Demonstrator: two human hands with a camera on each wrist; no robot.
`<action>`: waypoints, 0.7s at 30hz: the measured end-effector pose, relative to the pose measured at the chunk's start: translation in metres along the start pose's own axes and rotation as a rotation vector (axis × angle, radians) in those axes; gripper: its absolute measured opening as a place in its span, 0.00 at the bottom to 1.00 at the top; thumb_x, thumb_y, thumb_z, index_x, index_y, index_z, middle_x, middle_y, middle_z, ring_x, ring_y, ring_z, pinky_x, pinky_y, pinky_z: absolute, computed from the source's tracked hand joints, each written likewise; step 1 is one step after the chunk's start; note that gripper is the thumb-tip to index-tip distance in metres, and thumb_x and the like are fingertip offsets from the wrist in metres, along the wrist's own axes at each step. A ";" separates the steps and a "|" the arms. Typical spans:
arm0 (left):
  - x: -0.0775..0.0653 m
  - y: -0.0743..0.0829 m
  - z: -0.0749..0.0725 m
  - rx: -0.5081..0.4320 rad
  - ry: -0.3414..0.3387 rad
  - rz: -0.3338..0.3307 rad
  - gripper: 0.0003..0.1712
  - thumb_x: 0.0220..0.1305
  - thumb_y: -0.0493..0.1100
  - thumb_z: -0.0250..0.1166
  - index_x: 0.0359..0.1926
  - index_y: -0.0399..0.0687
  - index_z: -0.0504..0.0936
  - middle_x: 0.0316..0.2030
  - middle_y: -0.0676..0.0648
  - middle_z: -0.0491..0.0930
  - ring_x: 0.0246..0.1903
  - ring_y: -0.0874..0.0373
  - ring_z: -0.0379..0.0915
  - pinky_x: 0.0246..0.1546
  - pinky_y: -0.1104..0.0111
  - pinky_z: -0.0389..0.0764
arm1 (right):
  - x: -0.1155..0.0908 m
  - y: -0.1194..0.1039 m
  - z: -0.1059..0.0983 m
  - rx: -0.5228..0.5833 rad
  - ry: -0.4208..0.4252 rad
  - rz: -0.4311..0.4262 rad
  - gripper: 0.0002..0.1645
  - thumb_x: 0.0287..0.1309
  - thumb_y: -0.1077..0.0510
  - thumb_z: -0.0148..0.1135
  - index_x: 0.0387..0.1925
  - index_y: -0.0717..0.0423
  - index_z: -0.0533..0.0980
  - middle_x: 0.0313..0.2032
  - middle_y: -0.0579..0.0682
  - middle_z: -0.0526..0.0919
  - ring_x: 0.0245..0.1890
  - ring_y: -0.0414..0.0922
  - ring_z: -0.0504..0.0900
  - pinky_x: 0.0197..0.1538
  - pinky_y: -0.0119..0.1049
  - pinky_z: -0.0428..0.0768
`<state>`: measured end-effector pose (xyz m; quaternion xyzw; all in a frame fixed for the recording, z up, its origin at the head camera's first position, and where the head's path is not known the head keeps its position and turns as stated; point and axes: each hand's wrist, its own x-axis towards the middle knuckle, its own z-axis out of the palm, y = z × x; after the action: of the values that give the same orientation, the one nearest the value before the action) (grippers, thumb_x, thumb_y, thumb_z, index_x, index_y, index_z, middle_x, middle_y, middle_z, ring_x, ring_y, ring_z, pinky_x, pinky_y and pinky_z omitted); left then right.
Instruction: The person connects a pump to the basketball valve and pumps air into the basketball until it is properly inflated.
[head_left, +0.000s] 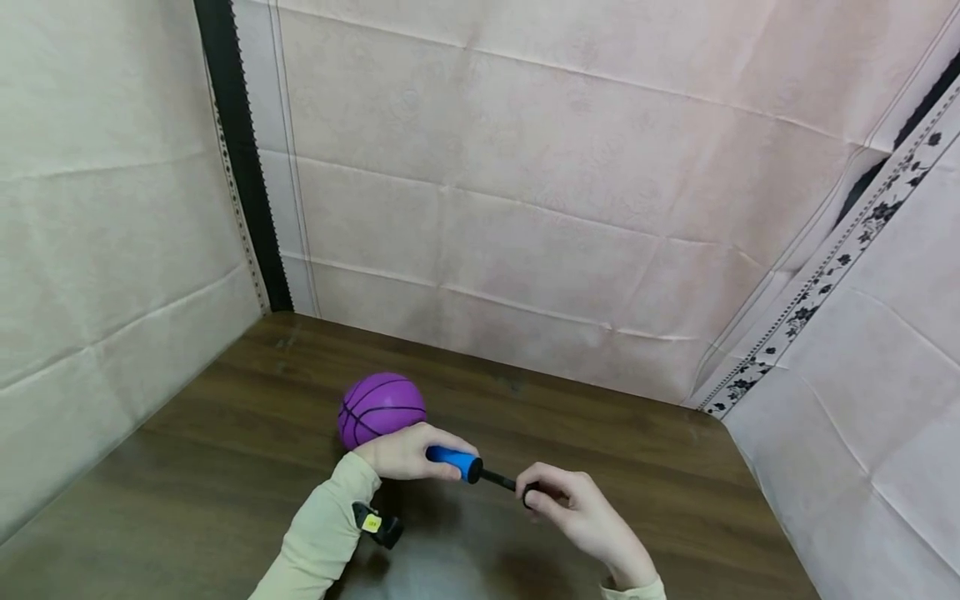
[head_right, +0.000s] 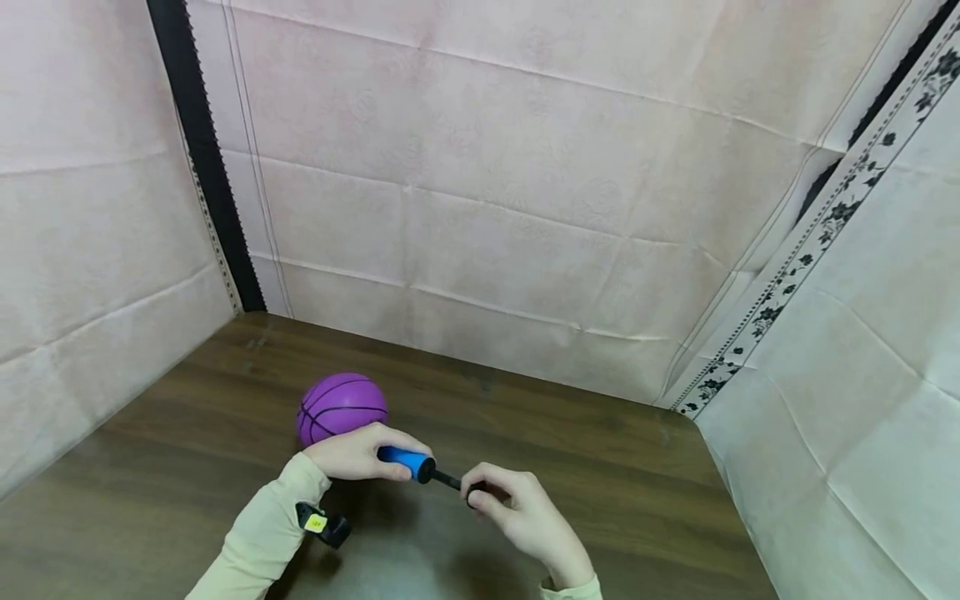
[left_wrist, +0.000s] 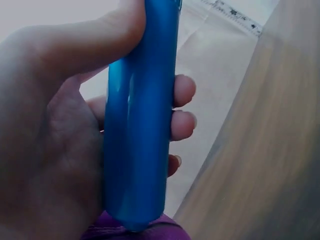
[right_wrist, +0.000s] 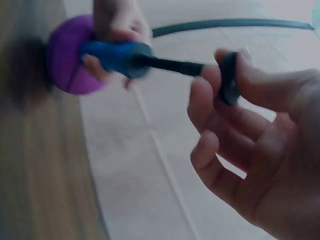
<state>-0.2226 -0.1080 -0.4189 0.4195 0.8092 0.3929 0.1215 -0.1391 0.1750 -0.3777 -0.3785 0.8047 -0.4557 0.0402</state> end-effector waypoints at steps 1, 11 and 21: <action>0.002 0.001 0.002 -0.003 -0.011 0.006 0.21 0.67 0.53 0.62 0.59 0.55 0.79 0.51 0.50 0.83 0.43 0.67 0.74 0.45 0.73 0.75 | 0.002 0.002 0.004 0.012 0.001 0.016 0.05 0.70 0.58 0.52 0.40 0.49 0.75 0.26 0.55 0.78 0.25 0.39 0.77 0.33 0.34 0.79; 0.012 0.006 0.012 0.176 -0.038 0.052 0.17 0.66 0.54 0.62 0.54 0.59 0.81 0.47 0.56 0.84 0.38 0.71 0.73 0.42 0.76 0.74 | 0.015 0.024 0.031 -0.079 0.019 0.108 0.08 0.69 0.55 0.53 0.41 0.51 0.78 0.29 0.58 0.80 0.24 0.43 0.79 0.32 0.30 0.78; 0.006 -0.002 0.004 0.062 -0.084 0.076 0.19 0.67 0.54 0.60 0.57 0.58 0.80 0.51 0.54 0.82 0.41 0.70 0.73 0.45 0.74 0.74 | 0.013 0.019 0.019 -0.048 -0.077 0.076 0.10 0.71 0.50 0.51 0.44 0.45 0.77 0.32 0.56 0.81 0.28 0.44 0.79 0.37 0.30 0.79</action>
<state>-0.2248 -0.1020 -0.4223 0.4697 0.7987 0.3540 0.1273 -0.1512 0.1590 -0.3997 -0.3659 0.8270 -0.4194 0.0794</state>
